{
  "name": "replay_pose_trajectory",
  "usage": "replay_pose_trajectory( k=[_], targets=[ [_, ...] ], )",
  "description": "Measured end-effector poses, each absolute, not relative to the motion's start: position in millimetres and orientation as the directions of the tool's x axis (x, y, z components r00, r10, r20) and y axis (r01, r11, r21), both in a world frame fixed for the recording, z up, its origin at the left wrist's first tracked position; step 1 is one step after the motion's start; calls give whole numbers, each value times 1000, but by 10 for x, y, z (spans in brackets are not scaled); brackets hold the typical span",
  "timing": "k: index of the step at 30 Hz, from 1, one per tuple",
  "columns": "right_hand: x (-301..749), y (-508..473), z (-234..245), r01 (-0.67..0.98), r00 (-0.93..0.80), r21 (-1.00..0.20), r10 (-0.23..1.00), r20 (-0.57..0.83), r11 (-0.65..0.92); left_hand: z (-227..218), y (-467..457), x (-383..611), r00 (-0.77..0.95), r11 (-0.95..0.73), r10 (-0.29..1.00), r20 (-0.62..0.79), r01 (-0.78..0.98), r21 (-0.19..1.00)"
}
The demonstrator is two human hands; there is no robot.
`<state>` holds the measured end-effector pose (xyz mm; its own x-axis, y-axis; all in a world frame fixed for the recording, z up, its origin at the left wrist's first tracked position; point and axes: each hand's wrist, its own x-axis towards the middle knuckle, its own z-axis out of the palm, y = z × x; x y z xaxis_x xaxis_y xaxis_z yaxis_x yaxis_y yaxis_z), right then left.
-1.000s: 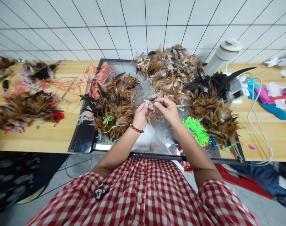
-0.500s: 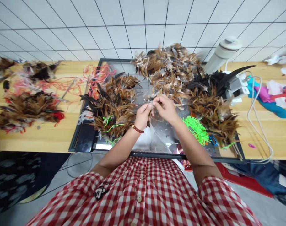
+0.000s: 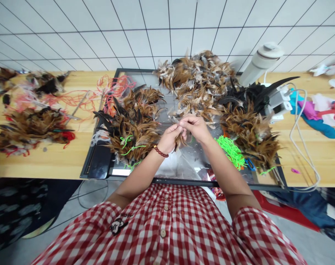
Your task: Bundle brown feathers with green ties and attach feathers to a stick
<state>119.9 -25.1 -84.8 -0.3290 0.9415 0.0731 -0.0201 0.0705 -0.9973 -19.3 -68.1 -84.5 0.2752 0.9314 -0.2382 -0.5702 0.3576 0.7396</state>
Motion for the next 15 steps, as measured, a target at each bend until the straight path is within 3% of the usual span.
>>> replay_pose_trajectory(
  k=[4, 8, 11, 15],
  targets=[
    [1187, -160, -837, 72, -293, -988, 949, 112, 139, -857, -692, -154, 213, 377, 926, -313, -599, 707],
    [1108, 93, -821, 375, -230, -902, 964, 132, 213, -846, -671, -156, 55, 321, 924, -379, -653, 686],
    [973, 190, -790, 713, -271, -650, 958, 92, 264, -818, -617, -209, -137, 197, 904, -404, -706, 680],
    [739, 96, -775, 884, -320, -372, 947, -41, 283, -784, -537, -296, -325, 71, 834, -445, -738, 671]
  ],
)
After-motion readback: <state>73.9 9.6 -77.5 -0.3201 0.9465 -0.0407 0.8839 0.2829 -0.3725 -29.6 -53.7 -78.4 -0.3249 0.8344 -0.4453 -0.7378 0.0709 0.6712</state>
